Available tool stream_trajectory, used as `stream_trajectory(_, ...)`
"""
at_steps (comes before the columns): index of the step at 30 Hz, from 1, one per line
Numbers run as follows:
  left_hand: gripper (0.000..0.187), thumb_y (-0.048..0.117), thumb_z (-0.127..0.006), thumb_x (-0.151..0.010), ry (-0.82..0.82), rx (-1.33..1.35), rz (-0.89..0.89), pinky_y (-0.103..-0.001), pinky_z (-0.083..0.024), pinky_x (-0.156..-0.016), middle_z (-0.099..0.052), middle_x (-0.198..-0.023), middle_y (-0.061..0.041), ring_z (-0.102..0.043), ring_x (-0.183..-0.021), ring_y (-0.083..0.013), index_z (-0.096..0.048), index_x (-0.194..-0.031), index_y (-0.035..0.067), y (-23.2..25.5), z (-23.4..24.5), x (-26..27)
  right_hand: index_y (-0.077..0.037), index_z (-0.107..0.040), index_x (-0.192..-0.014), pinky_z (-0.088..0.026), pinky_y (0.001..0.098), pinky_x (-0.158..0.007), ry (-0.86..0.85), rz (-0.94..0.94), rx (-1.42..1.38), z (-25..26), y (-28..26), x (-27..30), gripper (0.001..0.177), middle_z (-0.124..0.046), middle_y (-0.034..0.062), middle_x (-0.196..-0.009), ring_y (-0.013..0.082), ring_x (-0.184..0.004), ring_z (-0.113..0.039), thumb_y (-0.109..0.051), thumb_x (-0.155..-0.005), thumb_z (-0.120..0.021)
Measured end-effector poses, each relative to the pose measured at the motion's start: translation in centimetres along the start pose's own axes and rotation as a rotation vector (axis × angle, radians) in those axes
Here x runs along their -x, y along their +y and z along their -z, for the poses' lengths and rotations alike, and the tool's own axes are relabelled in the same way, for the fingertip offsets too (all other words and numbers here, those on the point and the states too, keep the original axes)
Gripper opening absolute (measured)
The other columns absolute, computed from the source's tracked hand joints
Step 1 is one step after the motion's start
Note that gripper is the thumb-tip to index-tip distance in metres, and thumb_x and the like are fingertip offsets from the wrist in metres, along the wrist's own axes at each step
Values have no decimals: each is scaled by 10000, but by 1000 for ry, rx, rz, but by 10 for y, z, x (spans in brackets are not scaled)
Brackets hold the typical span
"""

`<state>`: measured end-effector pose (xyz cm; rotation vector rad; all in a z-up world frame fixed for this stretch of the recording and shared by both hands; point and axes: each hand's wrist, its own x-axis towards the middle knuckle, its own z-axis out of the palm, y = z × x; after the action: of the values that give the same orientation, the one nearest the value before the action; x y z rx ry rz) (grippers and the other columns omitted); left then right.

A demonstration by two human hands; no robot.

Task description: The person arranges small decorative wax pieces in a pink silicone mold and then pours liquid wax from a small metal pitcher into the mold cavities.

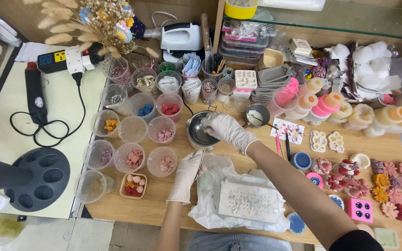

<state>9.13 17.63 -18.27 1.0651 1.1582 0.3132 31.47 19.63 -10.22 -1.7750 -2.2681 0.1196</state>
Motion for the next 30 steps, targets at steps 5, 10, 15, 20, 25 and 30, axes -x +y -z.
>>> stream_trajectory(5,348,400,-572,-1002,-106,221,-10,-268,-361,-397,-536,-543,20,-462,-412,-89,-762,-1068,116,33,-13,47,-146,-736,-1059,-552,464,-767,-73,-308,-222,26,-1,32,211,-731,149,-924,353,-840,-702,-308,-925,-718)
stream_trajectory(10,489,460,-464,-1046,-56,125,-40,-244,-311,-419,-472,-541,50,-394,-442,-55,-811,-1117,122,64,-8,109,3,-706,-1055,-569,369,-746,41,-506,-842,56,-30,56,215,-727,122,-914,140,-773,-658,-185,-968,-766)
stream_trajectory(15,471,437,-485,-1033,-33,-8,-170,-251,-355,-441,-459,-533,31,-405,-458,-60,-828,-1146,135,77,-7,164,-35,-709,-1182,-510,273,-850,188,-472,-1025,105,-67,89,243,-716,17,-1050,80,-944,-620,-100,-978,-595)
stream_trajectory(20,425,386,-535,-1032,8,-27,-111,-284,-395,-454,-527,-526,-9,-467,-456,-103,-814,-1088,71,85,-13,199,-17,-696,-1064,-542,273,-905,259,-409,-1009,153,-97,119,207,-717,28,-1106,74,-1010,-661,-35,-869,-630)
stream_trajectory(25,344,318,-561,-989,22,-87,-140,-292,-420,-462,-538,-518,-37,-502,-460,-100,-810,-1127,126,91,-16,239,-85,-677,-1154,-538,380,-872,424,-227,-339,193,-136,130,199,-666,134,-1081,288,-1015,-661,-107,-956,-684)
stream_trajectory(30,306,289,-606,-1007,-21,-5,-170,-313,-422,-478,-571,-567,-56,-513,-485,-123,-799,-1070,60,79,-19,253,-149,-688,-1188,-548,401,-737,308,-223,-238,213,-155,148,272,-635,113,-918,306,-847,-667,-147,-916,-705)
